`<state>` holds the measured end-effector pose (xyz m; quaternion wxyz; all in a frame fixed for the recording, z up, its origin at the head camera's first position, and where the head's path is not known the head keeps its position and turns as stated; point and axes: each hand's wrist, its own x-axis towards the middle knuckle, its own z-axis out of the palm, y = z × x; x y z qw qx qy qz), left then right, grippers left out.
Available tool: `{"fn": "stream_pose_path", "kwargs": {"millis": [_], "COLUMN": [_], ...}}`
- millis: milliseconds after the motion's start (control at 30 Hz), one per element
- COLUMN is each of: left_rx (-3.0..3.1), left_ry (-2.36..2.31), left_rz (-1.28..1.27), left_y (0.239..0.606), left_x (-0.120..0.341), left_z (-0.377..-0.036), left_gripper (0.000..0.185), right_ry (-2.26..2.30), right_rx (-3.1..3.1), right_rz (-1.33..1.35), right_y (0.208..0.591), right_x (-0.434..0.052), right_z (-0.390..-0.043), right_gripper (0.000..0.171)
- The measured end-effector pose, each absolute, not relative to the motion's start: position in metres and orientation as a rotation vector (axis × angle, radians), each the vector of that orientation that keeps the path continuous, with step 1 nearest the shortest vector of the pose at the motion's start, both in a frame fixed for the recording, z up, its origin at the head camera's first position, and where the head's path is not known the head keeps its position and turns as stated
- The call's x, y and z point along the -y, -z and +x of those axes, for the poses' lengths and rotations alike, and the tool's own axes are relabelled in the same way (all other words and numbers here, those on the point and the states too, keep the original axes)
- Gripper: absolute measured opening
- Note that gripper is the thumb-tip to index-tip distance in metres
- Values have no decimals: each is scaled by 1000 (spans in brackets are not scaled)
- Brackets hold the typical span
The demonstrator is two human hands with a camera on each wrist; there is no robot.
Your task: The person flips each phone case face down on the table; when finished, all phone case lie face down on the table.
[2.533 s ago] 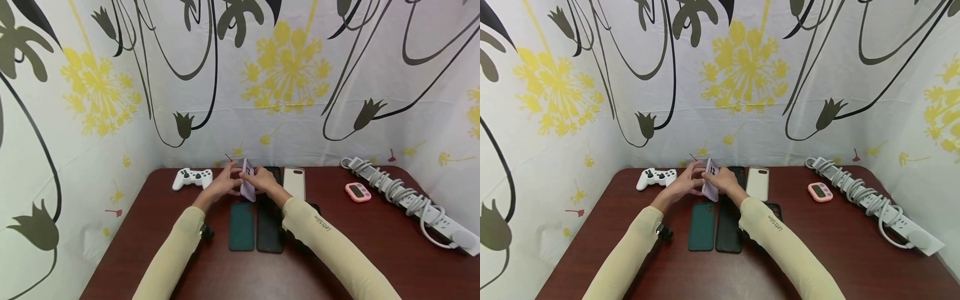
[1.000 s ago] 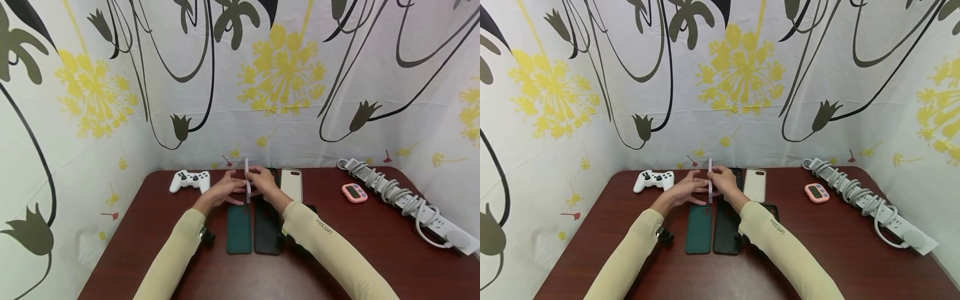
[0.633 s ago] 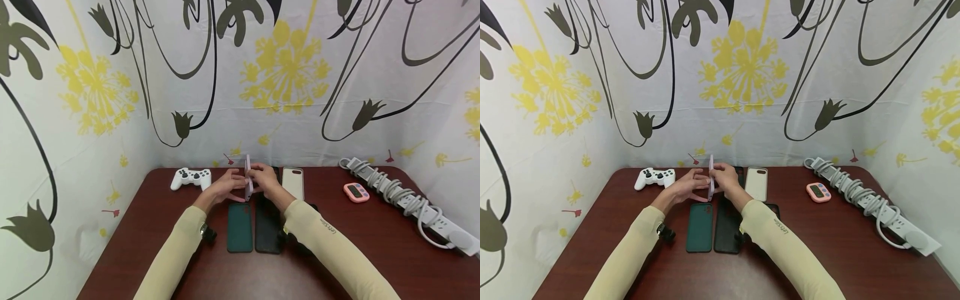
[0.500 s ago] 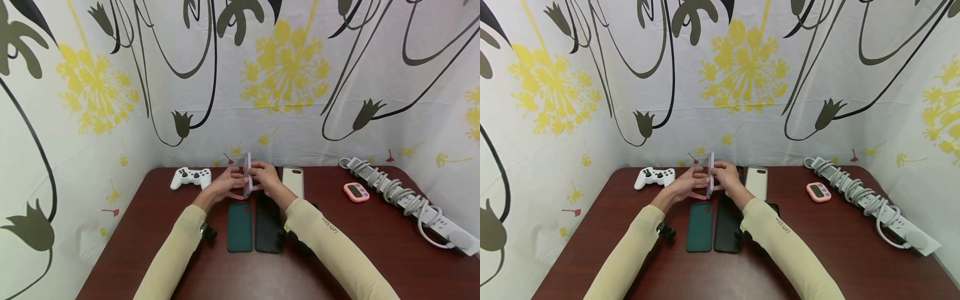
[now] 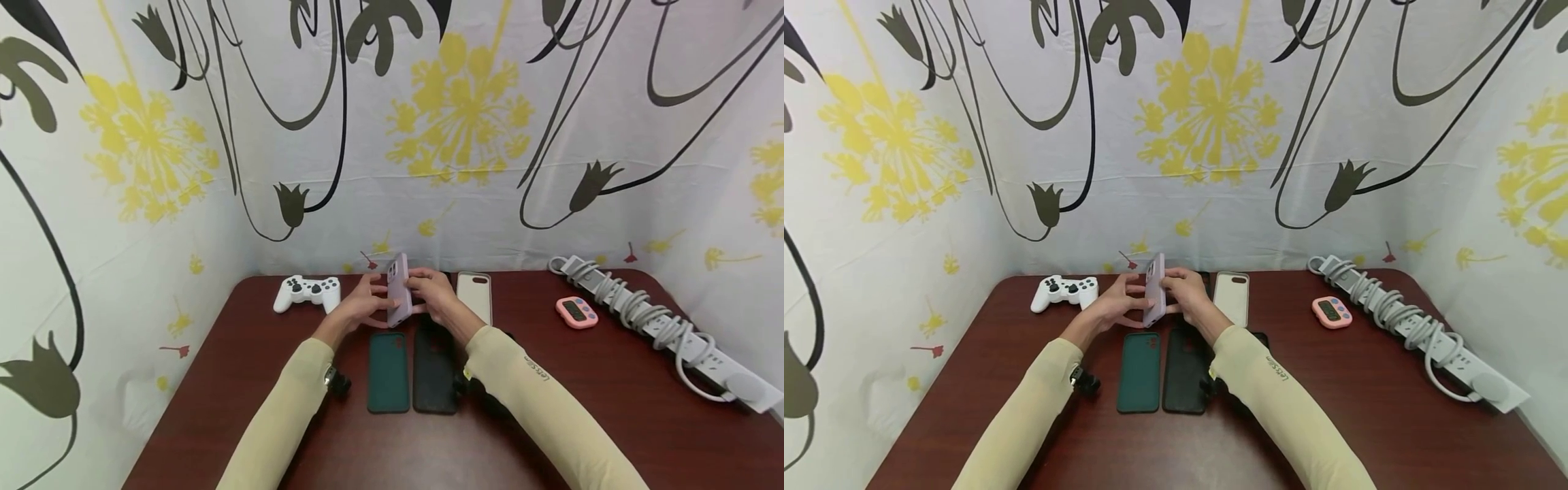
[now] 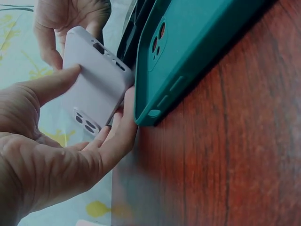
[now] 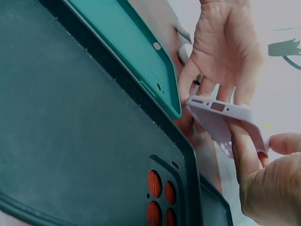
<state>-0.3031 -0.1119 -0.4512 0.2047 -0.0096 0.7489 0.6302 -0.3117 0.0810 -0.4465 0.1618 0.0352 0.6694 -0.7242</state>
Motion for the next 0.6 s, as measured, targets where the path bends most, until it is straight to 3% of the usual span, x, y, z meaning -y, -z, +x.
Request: {"fn": "stream_pose_path", "kwargs": {"millis": [600], "left_rx": [-2301], "left_ry": [-1694], "left_rz": [-16], "left_y": [456], "left_x": [115], "left_z": [-303], "left_gripper": [76], "right_ry": [2018], "right_rx": [-2021], "right_rz": [117], "right_y": [460], "right_x": [-85], "right_z": [-318], "right_gripper": [39]}}
